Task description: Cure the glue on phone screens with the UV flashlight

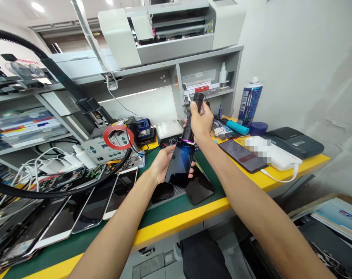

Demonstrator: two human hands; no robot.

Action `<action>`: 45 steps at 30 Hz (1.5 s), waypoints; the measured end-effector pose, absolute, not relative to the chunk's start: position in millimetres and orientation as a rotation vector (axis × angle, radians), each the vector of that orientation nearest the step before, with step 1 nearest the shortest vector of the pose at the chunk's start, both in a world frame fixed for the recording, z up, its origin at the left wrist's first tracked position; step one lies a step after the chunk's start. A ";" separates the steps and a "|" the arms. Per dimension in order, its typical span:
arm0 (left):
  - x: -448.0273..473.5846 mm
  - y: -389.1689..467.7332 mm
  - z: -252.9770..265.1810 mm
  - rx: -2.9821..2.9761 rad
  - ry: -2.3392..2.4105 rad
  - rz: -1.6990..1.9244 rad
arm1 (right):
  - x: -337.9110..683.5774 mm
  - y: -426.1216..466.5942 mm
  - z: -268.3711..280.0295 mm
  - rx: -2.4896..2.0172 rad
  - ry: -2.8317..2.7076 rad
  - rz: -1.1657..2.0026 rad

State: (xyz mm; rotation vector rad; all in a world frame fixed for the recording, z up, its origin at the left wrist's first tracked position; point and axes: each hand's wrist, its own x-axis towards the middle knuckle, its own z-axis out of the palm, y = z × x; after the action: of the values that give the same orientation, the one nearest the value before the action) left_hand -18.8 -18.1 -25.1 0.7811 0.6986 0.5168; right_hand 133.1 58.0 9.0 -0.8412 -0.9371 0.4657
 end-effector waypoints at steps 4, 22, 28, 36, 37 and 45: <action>-18.3 -19.6 -24.7 0.780 0.676 0.534 | 133.8 55.4 6.7 -0.865 -0.879 0.460; -19.5 -16.5 -26.2 0.645 0.712 0.643 | 139.2 58.5 2.5 -0.921 -0.540 0.660; -21.2 -14.4 -27.6 0.651 0.686 0.627 | 134.7 63.7 -2.2 -0.915 -0.591 0.618; -19.8 -16.9 -24.2 0.649 0.710 0.638 | 137.2 58.8 2.4 -0.889 -0.574 0.647; -19.8 -16.8 -24.5 0.656 0.706 0.641 | 137.5 59.0 2.3 -0.885 -0.574 0.654; -21.4 -14.1 -27.1 0.655 0.670 0.618 | 138.4 62.5 1.2 -0.901 -0.543 0.673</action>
State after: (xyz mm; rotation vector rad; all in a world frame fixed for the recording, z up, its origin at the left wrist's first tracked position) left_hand -21.4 -14.1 -27.1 0.6550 0.6704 0.6182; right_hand 138.4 62.5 1.2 -0.9006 -0.5432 0.6731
